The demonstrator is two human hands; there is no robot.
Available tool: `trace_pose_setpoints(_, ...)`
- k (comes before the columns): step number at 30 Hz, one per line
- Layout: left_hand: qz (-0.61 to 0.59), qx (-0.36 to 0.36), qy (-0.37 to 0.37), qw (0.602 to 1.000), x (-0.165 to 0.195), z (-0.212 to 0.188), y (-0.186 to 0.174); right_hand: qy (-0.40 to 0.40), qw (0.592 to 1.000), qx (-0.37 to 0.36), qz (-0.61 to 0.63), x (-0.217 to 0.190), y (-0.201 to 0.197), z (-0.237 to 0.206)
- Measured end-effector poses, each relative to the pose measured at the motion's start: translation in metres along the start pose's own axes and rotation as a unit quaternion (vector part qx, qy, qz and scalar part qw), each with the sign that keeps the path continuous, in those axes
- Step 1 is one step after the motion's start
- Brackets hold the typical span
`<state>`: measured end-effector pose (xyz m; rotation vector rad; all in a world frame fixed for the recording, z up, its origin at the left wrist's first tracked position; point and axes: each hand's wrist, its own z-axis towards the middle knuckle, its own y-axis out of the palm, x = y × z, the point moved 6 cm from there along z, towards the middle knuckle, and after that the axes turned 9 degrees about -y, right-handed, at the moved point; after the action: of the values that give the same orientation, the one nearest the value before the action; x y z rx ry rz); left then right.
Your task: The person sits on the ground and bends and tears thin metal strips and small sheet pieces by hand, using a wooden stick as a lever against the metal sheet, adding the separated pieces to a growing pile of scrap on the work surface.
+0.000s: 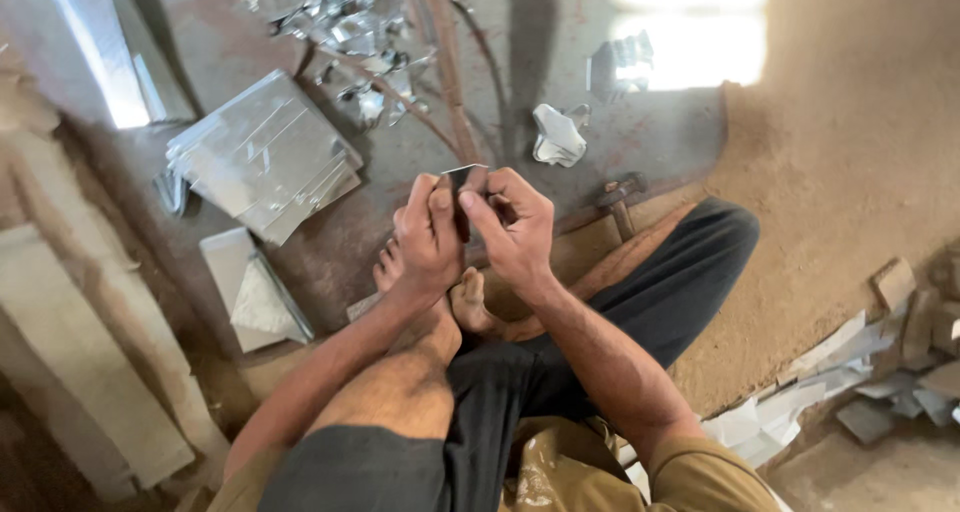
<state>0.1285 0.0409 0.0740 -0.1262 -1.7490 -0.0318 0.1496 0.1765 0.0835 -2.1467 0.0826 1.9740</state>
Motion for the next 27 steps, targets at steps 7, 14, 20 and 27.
trace_pose_setpoints(7,0.031,-0.202,0.029,0.979,0.11,0.012,-0.012,-0.093,0.932,0.012,-0.351,0.044,-0.143,0.131)
trace_pose_setpoints(14,-0.085,-0.517,0.274,0.807,0.206,-0.048,0.008,-0.12,0.792,-0.062,-0.595,0.104,-0.174,0.186)
trace_pose_setpoints(20,-0.119,-0.606,0.272,0.738,0.201,-0.061,0.002,-0.147,0.848,0.158,-0.485,0.077,-0.177,0.102)
trace_pose_setpoints(27,-0.284,-0.458,0.104,0.836,0.163,-0.017,-0.066,-0.103,0.963,0.113,-0.221,0.087,-0.128,0.003)
